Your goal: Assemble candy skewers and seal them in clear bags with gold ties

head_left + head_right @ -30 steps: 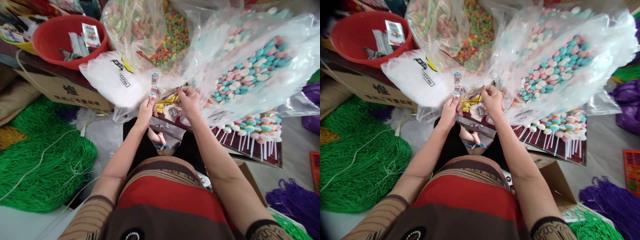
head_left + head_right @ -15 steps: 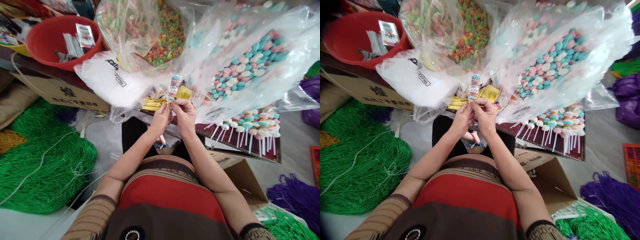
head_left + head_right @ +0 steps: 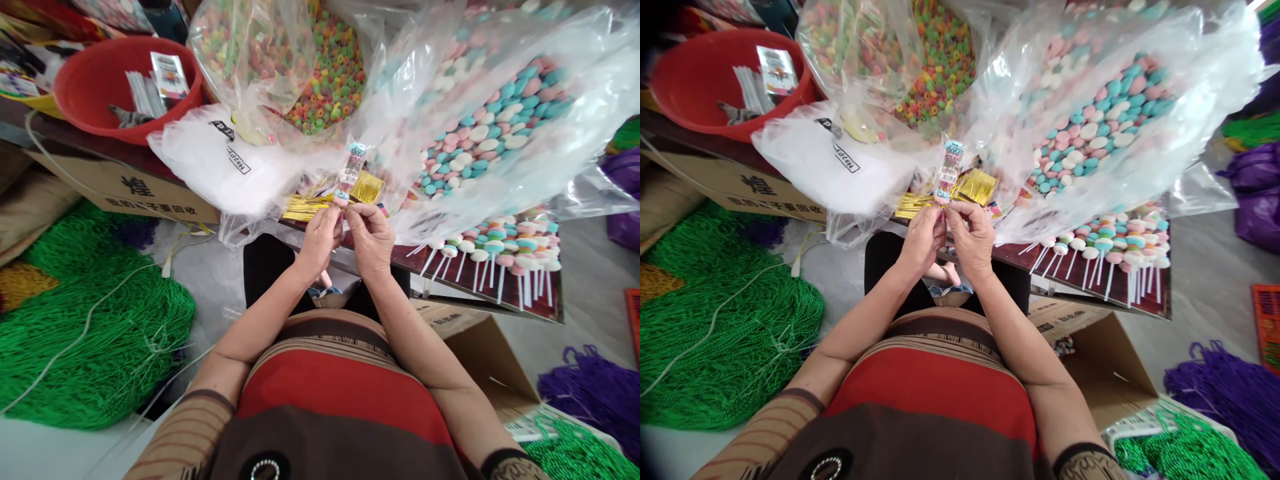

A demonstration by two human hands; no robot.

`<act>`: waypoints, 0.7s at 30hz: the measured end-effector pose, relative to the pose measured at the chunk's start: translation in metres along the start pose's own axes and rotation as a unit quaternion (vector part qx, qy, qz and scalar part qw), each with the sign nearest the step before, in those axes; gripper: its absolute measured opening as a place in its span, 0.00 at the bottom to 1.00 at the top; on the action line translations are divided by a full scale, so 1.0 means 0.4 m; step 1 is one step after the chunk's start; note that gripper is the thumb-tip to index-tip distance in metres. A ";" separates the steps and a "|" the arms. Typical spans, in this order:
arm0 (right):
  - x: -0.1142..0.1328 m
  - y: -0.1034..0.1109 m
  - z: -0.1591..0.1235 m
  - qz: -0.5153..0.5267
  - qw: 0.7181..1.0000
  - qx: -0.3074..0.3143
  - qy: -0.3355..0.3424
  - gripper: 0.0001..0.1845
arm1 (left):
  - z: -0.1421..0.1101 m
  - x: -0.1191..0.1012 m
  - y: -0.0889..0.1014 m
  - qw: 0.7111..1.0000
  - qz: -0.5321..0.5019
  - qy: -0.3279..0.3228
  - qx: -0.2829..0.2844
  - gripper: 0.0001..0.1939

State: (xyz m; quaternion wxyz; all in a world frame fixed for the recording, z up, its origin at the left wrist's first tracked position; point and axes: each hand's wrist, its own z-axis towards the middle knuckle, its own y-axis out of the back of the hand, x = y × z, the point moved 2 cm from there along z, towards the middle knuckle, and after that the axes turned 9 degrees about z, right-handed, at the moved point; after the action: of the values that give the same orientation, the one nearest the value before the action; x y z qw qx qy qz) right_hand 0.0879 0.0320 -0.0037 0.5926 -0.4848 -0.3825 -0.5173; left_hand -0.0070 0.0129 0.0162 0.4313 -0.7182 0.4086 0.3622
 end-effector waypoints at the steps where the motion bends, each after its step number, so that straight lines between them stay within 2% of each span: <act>1: 0.000 0.002 -0.001 0.009 1.000 -0.005 -0.014 0.07 | 0.000 -0.002 0.000 1.000 -0.015 -0.011 0.005 0.23; 3: 0.001 0.006 0.000 0.050 0.997 -0.014 -0.052 0.08 | 0.000 -0.003 0.000 0.998 -0.038 -0.024 0.036 0.23; 7: 0.012 0.005 0.009 0.142 0.981 0.006 -0.134 0.12 | -0.007 -0.003 -0.001 0.995 -0.046 0.003 0.083 0.24; 12: 0.031 0.011 0.015 0.178 0.965 0.045 -0.185 0.18 | -0.024 -0.023 0.005 0.988 -0.040 0.029 0.149 0.22; 15: 0.045 0.022 0.012 0.202 0.954 0.097 -0.199 0.15 | -0.041 -0.033 0.010 0.970 -0.030 0.083 0.226 0.21; 19: 0.069 0.043 0.011 0.237 0.928 0.202 -0.205 0.30 | -0.065 -0.033 0.009 0.936 -0.033 0.155 0.314 0.22; 21: 0.070 0.053 0.013 0.243 0.915 0.238 -0.218 0.31 | -0.070 -0.028 0.006 0.927 -0.042 0.174 0.328 0.24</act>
State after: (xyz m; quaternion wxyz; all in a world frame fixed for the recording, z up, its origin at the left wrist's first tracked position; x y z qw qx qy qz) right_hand 0.1139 0.0300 0.0204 0.6998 -0.5085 -0.4839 -0.1324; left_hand -0.0089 -0.0103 0.0356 0.5796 -0.6050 0.5428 0.0585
